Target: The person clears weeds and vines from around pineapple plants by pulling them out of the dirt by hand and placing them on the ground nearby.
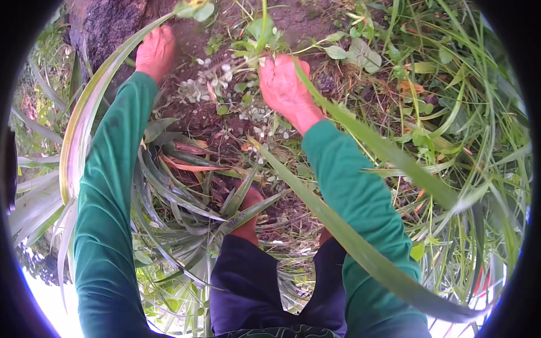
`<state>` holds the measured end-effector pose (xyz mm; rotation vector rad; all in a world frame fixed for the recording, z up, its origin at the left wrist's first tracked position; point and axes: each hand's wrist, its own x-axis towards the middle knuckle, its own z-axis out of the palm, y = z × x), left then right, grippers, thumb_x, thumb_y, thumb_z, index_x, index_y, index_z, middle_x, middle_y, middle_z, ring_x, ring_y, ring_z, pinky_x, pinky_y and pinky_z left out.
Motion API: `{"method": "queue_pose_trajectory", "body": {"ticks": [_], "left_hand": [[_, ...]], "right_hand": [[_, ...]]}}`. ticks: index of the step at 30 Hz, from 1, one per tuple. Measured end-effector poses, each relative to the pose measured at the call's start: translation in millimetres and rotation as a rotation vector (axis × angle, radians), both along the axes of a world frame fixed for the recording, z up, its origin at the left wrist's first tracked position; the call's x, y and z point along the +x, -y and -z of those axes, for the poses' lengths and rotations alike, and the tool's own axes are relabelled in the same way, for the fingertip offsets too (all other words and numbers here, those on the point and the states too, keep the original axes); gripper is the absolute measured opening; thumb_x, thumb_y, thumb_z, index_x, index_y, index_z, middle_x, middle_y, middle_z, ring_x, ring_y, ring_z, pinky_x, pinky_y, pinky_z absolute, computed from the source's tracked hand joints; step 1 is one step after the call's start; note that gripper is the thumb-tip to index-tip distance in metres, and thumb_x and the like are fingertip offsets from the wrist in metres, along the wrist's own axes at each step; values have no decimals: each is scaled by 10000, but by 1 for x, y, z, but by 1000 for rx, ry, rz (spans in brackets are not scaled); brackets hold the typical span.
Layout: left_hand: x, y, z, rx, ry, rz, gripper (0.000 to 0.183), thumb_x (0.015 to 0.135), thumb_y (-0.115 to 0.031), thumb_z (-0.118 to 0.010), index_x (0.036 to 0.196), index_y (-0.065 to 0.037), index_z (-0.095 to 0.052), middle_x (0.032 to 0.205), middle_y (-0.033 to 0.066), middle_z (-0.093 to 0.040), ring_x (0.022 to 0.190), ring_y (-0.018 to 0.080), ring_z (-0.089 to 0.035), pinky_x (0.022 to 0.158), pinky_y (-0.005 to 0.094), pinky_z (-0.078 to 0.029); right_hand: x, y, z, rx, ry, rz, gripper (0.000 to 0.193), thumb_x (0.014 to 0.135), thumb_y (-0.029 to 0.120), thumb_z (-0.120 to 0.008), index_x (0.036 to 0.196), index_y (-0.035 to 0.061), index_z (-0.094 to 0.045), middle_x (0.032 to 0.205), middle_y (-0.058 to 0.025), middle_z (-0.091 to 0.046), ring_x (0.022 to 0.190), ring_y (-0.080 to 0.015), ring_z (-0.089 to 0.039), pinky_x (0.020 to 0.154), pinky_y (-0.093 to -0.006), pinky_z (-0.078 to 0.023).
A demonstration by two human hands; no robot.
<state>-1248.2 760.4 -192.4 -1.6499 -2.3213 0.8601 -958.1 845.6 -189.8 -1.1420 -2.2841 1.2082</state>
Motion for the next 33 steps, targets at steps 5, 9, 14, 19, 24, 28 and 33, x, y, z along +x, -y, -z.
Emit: {"method": "queue_pose_trajectory", "body": {"ticks": [5,9,14,19,24,28,33], "left_hand": [[-48,25,-18,92,258,-57,188,892,-124,-481,863,-3,-622,806,202,-669,742,328,-681,659,426,-566],[37,43,11,-35,917,77,278,926,-156,-438,777,1,-612,635,197,-624,580,327,-651,573,441,-564],[93,90,-20,46,1030,78,204,885,-204,-571,774,-36,-604,655,151,-543,622,303,-551,587,446,-487],[53,-14,-60,463,713,310,432,854,-197,-639,1248,-52,-541,1229,139,-517,1159,356,-464,987,420,-414],[78,-81,-46,-218,345,217,800,846,-235,-616,1502,-103,-177,1561,107,-143,1432,356,-128,1117,539,-264],[72,-76,27,431,572,491,417,852,-310,-638,1172,-50,-572,1164,159,-571,1231,383,-438,1051,456,-376],[45,-39,23,609,831,-445,514,971,-501,-396,937,-93,-706,640,112,-641,583,247,-630,559,387,-535]], "right_hand": [[67,58,-12,-88,-280,-4,207,933,171,-516,955,-21,-592,780,-157,-594,681,-228,-606,585,-343,-483],[95,57,-8,-659,-345,187,331,867,114,-598,1172,45,-489,1058,-138,-496,712,-179,-569,518,-323,-442],[11,10,-24,87,216,-79,959,718,180,-765,1475,135,-179,1427,-266,-240,680,-312,-613,650,-371,-575],[-17,15,65,-192,567,-159,867,844,317,-653,1485,75,-121,1191,-276,-529,788,-339,-634,728,-457,-510],[13,42,29,-338,239,-192,361,898,257,-552,1185,39,-544,853,-237,-651,837,-383,-648,706,-500,-495],[67,35,-10,-379,-297,18,231,926,183,-510,1045,19,-621,805,-155,-648,730,-198,-618,628,-349,-479],[153,21,-11,-440,-298,332,266,956,144,-449,1108,-23,-590,936,-77,-654,750,-155,-602,629,-280,-493]]}}
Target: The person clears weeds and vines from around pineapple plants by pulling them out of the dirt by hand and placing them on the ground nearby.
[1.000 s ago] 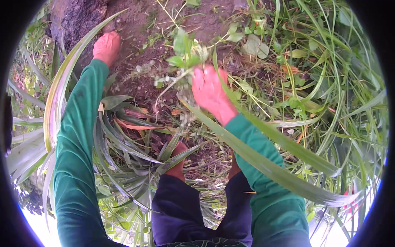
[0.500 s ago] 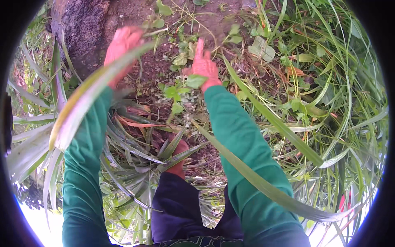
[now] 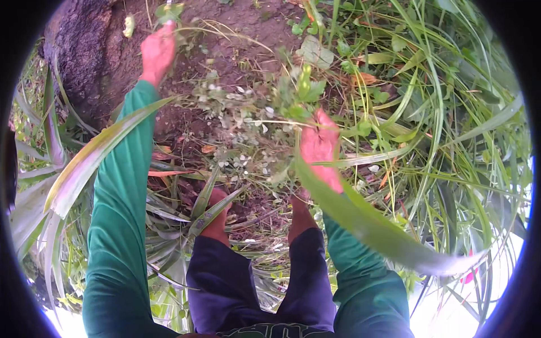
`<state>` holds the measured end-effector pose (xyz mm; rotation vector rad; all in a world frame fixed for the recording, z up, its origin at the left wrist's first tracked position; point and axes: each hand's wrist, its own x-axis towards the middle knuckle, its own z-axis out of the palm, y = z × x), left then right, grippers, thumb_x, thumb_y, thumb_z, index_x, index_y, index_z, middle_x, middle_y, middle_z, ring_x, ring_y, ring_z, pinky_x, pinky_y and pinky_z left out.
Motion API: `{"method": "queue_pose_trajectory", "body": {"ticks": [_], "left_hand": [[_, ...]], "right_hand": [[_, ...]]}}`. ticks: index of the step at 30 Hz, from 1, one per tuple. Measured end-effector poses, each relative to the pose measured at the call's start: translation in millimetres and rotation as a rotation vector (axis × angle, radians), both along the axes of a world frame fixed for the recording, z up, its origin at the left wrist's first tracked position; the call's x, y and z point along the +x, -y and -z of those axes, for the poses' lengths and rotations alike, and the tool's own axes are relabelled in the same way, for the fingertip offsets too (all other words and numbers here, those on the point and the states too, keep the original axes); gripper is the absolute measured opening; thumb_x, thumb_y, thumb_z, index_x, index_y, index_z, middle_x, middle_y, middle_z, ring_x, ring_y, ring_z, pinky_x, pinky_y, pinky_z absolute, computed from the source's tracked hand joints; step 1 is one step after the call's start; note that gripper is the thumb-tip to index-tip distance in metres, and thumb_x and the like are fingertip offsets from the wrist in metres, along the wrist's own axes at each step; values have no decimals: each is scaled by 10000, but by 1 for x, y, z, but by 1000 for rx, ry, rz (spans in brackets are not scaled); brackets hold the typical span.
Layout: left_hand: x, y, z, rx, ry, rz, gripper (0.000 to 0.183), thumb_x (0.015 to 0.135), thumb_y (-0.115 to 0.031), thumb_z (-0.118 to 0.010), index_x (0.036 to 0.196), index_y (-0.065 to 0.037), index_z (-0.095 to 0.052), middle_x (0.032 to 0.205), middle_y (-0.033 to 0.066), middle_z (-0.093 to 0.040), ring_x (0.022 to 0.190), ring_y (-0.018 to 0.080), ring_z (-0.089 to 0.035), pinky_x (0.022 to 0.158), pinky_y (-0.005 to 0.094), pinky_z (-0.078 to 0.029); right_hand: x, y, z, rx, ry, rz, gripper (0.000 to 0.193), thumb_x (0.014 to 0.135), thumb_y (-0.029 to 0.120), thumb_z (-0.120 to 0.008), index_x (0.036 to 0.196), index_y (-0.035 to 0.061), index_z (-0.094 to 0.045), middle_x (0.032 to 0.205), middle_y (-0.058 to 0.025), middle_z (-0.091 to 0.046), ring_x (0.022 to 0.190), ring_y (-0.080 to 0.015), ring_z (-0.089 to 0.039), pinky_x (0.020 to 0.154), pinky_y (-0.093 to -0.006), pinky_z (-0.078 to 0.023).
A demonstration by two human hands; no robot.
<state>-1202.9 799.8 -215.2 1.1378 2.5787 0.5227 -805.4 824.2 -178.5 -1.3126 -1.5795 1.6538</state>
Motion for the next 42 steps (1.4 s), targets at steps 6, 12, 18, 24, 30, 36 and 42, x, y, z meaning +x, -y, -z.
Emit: {"method": "queue_pose_trajectory", "body": {"ticks": [6,12,18,24,30,36,42], "left_hand": [[43,-21,-82,513,134,-292,487,953,-412,-476,796,4,-673,593,86,-586,567,223,-549,578,426,-412],[59,-3,-124,609,562,-790,432,945,-350,-511,896,57,-649,681,64,-562,592,146,-457,574,347,-385],[-45,47,-115,3,-377,-185,229,948,-231,-474,1011,-41,-585,890,213,-633,672,327,-608,626,441,-502],[-80,40,-142,-217,-439,-251,418,939,-430,-454,1172,-127,-624,1067,233,-645,1016,428,-606,840,469,-484],[-46,16,-111,62,-358,-139,429,905,-456,-489,955,-77,-685,838,204,-681,749,386,-668,693,436,-519],[125,87,-87,302,-170,229,290,930,-179,-496,651,-126,-555,507,78,-433,433,238,-465,495,409,-464],[345,262,-89,-655,632,341,417,782,-304,-672,1040,17,-609,994,264,-633,929,414,-626,834,466,-515]], "right_hand": [[21,-14,-12,234,671,-662,486,805,122,-634,1259,12,-500,1251,-221,-474,951,-287,-550,757,-428,-521],[-90,-81,53,923,874,-551,689,716,152,-723,1334,34,-442,1354,-301,-371,1235,-425,-430,852,-536,-510],[-22,-54,142,94,961,-395,557,779,159,-680,1278,11,-482,981,-261,-634,903,-377,-641,757,-486,-548],[124,13,67,173,697,-709,413,780,98,-633,1175,3,-559,806,-173,-656,663,-358,-619,613,-450,-525],[294,13,55,385,1219,-760,566,789,213,-604,1270,-43,-451,1058,-282,-586,988,-424,-576,850,-541,-446],[134,-16,-10,384,998,-893,759,805,308,-636,1405,-40,-329,1378,-297,-409,1282,-445,-401,1087,-501,-324],[-67,-4,30,209,527,-415,1013,804,470,-673,1444,-114,-146,1472,-358,-196,1401,-437,-191,1156,-449,-194]]}}
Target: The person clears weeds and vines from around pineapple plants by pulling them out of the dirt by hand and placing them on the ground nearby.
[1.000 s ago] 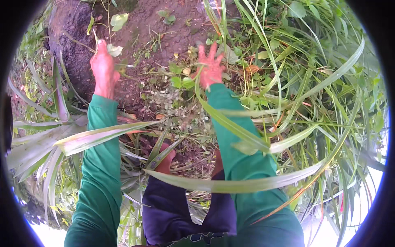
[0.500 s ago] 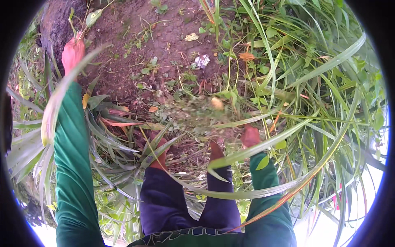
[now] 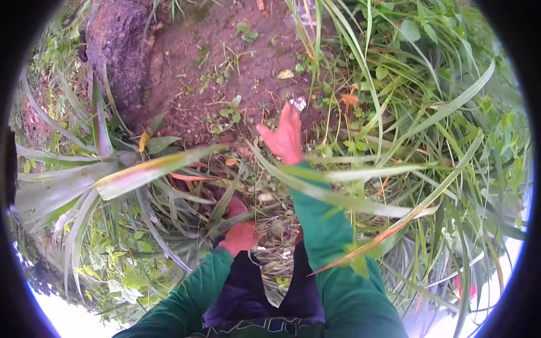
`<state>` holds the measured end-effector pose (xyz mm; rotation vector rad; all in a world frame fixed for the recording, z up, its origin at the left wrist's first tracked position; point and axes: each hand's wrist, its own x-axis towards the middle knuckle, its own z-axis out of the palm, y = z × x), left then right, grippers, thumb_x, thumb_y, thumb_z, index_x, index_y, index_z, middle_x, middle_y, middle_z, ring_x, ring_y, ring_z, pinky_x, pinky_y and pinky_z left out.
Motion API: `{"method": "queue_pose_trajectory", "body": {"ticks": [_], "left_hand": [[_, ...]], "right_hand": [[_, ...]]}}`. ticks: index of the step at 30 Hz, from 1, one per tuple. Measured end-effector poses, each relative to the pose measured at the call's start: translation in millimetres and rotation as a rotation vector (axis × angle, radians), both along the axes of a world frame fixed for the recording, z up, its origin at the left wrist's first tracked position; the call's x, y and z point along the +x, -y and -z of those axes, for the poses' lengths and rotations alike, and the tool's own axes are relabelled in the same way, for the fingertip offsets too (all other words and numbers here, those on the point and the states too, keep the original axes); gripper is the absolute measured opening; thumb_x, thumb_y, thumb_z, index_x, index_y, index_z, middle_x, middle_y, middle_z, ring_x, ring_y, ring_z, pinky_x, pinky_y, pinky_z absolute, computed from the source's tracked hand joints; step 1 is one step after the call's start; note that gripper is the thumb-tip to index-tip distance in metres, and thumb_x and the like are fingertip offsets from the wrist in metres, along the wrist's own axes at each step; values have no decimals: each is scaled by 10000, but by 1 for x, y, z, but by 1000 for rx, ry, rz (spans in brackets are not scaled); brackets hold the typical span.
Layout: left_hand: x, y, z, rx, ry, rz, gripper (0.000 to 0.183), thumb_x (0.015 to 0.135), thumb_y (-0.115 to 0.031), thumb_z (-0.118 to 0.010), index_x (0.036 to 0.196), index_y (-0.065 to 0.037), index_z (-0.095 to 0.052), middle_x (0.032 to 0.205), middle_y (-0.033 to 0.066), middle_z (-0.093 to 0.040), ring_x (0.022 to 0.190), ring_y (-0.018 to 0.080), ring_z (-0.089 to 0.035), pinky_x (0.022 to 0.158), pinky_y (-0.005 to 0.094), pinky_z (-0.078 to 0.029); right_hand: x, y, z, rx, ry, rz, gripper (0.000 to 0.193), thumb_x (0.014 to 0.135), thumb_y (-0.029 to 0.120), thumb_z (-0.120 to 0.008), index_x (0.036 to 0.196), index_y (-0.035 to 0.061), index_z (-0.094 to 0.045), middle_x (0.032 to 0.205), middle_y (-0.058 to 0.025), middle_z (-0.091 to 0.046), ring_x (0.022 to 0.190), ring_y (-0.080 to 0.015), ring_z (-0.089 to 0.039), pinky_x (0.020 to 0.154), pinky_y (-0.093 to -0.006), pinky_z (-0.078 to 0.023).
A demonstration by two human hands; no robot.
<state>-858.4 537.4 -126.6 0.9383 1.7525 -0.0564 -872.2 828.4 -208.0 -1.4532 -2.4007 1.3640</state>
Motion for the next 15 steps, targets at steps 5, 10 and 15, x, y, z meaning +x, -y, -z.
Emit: {"method": "queue_pose_trajectory", "body": {"ticks": [5,10,15], "left_hand": [[-33,-33,-8,118,-189,-281,270,776,-152,-662,945,15,-535,908,243,-605,864,425,-606,769,484,-500],[-108,-97,36,417,-447,-499,422,713,-48,-647,1104,42,-518,1015,274,-554,953,455,-552,816,481,-467],[-202,-136,122,688,-836,-273,830,758,-114,-670,1444,38,-229,1390,247,-411,1245,390,-445,1050,419,-383]], "right_hand": [[-63,29,66,-369,331,114,907,780,412,-707,1414,-80,-284,1162,-325,-574,1117,-371,-578,933,-415,-462],[-6,40,109,-92,-140,362,292,841,251,-611,963,-14,-603,722,-165,-632,675,-281,-614,640,-392,-480],[64,14,29,-348,-433,336,169,889,176,-554,925,25,-622,690,-90,-596,595,-249,-537,584,-371,-443]]}}
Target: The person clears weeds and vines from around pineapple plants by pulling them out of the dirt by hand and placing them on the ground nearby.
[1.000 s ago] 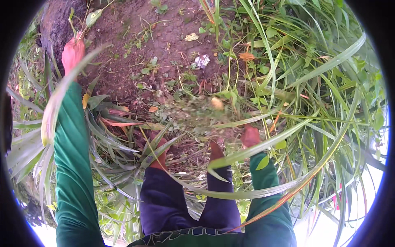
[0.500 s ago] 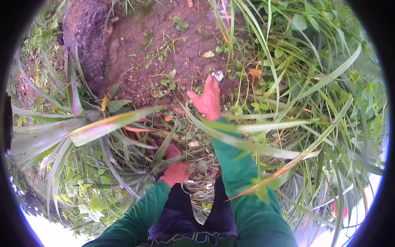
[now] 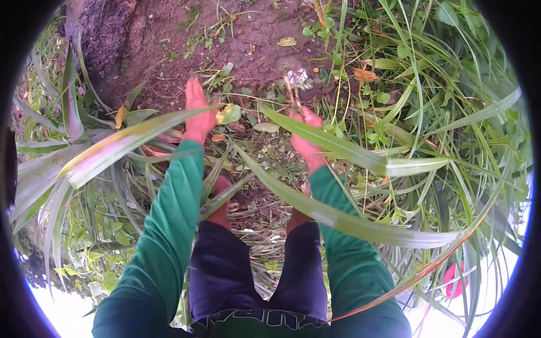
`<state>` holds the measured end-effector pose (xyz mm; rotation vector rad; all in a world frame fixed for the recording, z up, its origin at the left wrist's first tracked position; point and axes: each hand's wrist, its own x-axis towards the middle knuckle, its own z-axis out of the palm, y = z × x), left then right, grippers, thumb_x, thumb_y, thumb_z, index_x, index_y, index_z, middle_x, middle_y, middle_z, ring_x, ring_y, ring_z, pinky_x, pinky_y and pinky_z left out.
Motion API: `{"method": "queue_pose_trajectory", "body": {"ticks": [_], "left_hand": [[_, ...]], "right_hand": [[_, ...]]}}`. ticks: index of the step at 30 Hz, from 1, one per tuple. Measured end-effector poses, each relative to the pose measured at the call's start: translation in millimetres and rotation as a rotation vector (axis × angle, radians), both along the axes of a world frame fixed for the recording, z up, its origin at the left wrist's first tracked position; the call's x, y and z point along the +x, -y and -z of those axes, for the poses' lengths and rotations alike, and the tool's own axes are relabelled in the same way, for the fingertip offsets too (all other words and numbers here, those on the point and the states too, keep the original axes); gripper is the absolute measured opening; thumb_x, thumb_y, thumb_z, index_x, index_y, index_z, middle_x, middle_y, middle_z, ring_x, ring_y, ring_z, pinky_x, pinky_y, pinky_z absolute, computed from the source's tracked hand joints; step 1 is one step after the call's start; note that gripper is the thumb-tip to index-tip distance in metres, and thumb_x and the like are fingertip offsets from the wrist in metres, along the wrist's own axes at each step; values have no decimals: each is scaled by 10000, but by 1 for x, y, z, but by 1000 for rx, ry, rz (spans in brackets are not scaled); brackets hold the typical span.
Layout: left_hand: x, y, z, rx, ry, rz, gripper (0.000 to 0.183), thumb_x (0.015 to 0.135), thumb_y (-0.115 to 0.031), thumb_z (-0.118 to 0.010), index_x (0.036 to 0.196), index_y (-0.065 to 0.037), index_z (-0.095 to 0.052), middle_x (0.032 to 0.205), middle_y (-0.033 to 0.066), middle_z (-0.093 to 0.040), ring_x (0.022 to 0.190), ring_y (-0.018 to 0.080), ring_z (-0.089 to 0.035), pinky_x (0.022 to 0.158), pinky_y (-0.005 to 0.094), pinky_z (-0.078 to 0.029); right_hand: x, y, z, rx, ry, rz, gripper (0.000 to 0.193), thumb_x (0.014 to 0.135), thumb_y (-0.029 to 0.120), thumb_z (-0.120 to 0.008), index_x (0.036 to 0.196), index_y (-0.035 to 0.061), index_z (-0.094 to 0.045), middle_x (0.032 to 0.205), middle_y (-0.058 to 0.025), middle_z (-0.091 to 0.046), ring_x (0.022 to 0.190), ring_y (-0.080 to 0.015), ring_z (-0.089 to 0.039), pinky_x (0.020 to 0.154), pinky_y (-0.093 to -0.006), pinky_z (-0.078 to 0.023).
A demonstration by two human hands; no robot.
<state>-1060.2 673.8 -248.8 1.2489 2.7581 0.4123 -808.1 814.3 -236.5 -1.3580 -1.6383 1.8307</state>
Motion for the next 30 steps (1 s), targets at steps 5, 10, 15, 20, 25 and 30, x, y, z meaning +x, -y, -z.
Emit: {"method": "queue_pose_trajectory", "body": {"ticks": [5,10,15,20,25,30], "left_hand": [[19,-37,12,-637,329,-25,615,834,-162,-589,1389,-10,-372,1262,200,-557,1170,374,-523,932,433,-470],[22,22,31,-454,309,58,125,824,-110,-540,895,-21,-593,939,231,-660,932,446,-615,786,504,-511],[133,49,18,-477,815,-40,220,801,-107,-540,995,-13,-588,939,289,-629,940,441,-612,822,494,-499],[141,164,29,-402,838,-304,427,814,-257,-655,1143,-2,-562,1024,288,-636,1021,408,-610,901,448,-474],[117,132,92,-95,1348,-1029,969,699,-584,-758,1275,132,-450,1210,233,-587,1121,297,-565,969,425,-424],[120,100,80,-145,1488,-757,956,656,-614,-779,1235,103,-523,1201,253,-587,1129,312,-562,948,425,-445]], "right_hand": [[-12,-17,-23,264,379,-432,535,851,345,-663,1227,-14,-537,1167,-241,-530,1089,-357,-530,958,-453,-428],[-78,79,40,209,976,-676,1033,710,443,-750,1455,-35,-218,1360,-313,-427,1091,-409,-580,936,-468,-464],[36,67,181,380,474,-290,470,781,238,-659,1125,-51,-522,799,-273,-618,721,-400,-660,657,-458,-536],[-7,82,130,336,368,-449,98,783,78,-612,840,-3,-611,789,-175,-611,801,-350,-607,718,-390,-496],[-15,105,106,229,323,-365,295,787,147,-648,1022,-23,-592,935,-206,-588,898,-381,-582,784,-456,-465],[-1,88,77,200,528,-709,906,783,437,-704,1387,-98,-291,1364,-321,-368,1290,-445,-361,1065,-456,-349]]}}
